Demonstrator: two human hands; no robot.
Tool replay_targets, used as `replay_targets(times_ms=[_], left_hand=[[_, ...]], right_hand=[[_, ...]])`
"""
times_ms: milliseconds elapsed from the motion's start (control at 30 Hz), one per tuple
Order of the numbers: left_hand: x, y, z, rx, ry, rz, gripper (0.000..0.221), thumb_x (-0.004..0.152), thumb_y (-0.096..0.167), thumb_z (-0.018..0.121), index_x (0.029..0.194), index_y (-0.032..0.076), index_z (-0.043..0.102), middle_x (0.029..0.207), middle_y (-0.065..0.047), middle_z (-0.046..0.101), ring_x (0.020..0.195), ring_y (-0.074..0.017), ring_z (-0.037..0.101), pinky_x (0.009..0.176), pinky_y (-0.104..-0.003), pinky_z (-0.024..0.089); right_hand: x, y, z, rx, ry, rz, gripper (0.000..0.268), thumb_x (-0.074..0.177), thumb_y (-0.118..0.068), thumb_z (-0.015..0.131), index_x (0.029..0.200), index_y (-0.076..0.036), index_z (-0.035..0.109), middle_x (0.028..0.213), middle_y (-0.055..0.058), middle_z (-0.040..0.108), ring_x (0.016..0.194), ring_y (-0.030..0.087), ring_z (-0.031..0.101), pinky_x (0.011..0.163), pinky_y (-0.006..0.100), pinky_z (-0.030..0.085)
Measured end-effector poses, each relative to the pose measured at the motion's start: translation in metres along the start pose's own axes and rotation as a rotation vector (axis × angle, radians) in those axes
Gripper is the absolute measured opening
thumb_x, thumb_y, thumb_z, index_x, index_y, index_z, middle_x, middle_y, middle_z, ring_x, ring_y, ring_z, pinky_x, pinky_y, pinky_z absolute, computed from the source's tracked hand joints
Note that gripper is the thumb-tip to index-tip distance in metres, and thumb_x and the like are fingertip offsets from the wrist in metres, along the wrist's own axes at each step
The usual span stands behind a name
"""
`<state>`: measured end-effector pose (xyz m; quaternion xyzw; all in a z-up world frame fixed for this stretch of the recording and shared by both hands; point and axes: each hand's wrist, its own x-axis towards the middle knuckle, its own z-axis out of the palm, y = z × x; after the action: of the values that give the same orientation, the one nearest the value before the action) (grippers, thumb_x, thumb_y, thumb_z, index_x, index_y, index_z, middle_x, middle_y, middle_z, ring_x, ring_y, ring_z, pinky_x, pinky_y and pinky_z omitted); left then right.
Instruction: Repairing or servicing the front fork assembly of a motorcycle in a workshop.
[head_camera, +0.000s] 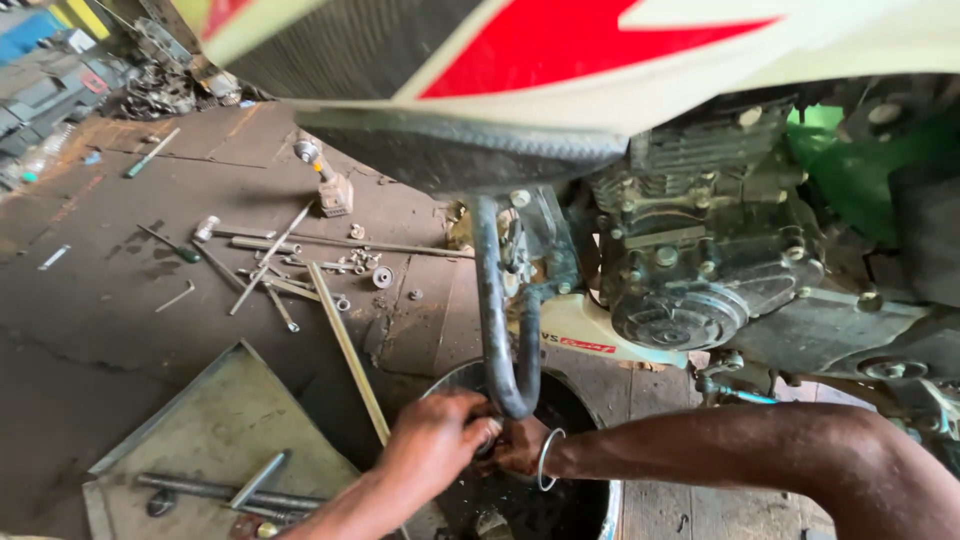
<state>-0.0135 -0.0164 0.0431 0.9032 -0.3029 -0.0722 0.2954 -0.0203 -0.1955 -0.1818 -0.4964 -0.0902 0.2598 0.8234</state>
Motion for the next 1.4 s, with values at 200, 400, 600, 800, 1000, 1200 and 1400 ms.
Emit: replay_targets(times_ms=[200, 400, 600, 800, 1000, 1200, 1400], left_hand=[[-0.014, 0.003, -0.008, 0.097, -0.135, -0.078, 0.046, 0.08, 0.02, 0.079, 0.125, 0.012, 0.069, 0.118, -0.013, 0.072, 0.107, -0.0345, 0.064, 0.098, -0.044, 0.05], [-0.026, -0.022, 0.007, 0.016, 0.005, -0.041, 0.043, 0.079, 0.023, 0.084, 0.119, 0.01, 0.073, 0.119, -0.015, 0.073, 0.114, -0.0351, 0.065, 0.1, -0.044, 0.049], [-0.034, -0.006, -0.008, -0.251, 0.016, -0.232, 0.063, 0.07, 0.015, 0.088, 0.129, 0.008, 0.066, 0.124, -0.015, 0.071, 0.106, -0.0251, 0.076, 0.089, -0.036, 0.061], [-0.026, -0.059, 0.032, -0.402, 0.055, -0.136, 0.078, 0.067, 0.005, 0.089, 0.137, 0.002, 0.055, 0.122, -0.016, 0.068, 0.103, -0.0215, 0.072, 0.083, -0.035, 0.061], [-0.036, -0.035, 0.045, -0.149, -0.077, -0.277, 0.051, 0.076, 0.021, 0.088, 0.12, 0.001, 0.07, 0.102, -0.016, 0.079, 0.093, -0.0246, 0.075, 0.083, -0.038, 0.058], [-0.028, -0.019, 0.054, -0.227, 0.14, 0.068, 0.079, 0.064, 0.04, 0.098, 0.119, 0.0, 0.057, 0.103, -0.017, 0.075, 0.097, -0.0287, 0.073, 0.082, -0.042, 0.058], [-0.032, -0.052, 0.084, -0.217, 0.104, 0.153, 0.083, 0.06, 0.034, 0.099, 0.123, 0.0, 0.058, 0.105, -0.019, 0.073, 0.096, -0.0296, 0.071, 0.083, -0.042, 0.057]], right_hand=[[0.006, -0.045, 0.042, -0.683, 0.341, 0.215, 0.073, 0.064, -0.009, 0.091, 0.131, -0.006, 0.061, 0.097, 0.004, 0.07, 0.089, 0.018, 0.067, 0.074, 0.034, 0.059], [0.016, 0.008, 0.007, -0.675, 0.365, -0.13, 0.063, 0.063, -0.009, 0.096, 0.116, -0.004, 0.063, 0.084, 0.005, 0.068, 0.078, 0.012, 0.063, 0.068, 0.033, 0.055], [-0.013, -0.068, 0.067, -0.481, 0.234, -0.051, 0.05, 0.062, -0.004, 0.088, 0.11, -0.005, 0.072, 0.095, 0.003, 0.078, 0.086, 0.01, 0.072, 0.076, 0.033, 0.062], [-0.034, -0.081, 0.074, -0.556, 0.386, -0.126, 0.039, 0.064, -0.001, 0.089, 0.102, -0.003, 0.078, 0.095, 0.001, 0.08, 0.087, 0.013, 0.072, 0.081, 0.032, 0.059], [-0.054, -0.115, 0.107, -0.452, 0.652, -0.042, 0.029, 0.069, -0.007, 0.091, 0.094, -0.002, 0.078, 0.089, 0.006, 0.08, 0.078, 0.015, 0.072, 0.074, 0.031, 0.058], [-0.058, -0.134, 0.112, -0.131, 0.556, 0.014, 0.023, 0.07, -0.001, 0.082, 0.09, 0.006, 0.073, 0.082, 0.014, 0.078, 0.07, 0.024, 0.075, 0.063, 0.039, 0.062], [-0.069, -0.132, 0.099, 0.129, 0.528, -0.056, 0.034, 0.073, 0.006, 0.076, 0.107, 0.002, 0.072, 0.101, 0.014, 0.076, 0.086, 0.022, 0.076, 0.078, 0.035, 0.062]])
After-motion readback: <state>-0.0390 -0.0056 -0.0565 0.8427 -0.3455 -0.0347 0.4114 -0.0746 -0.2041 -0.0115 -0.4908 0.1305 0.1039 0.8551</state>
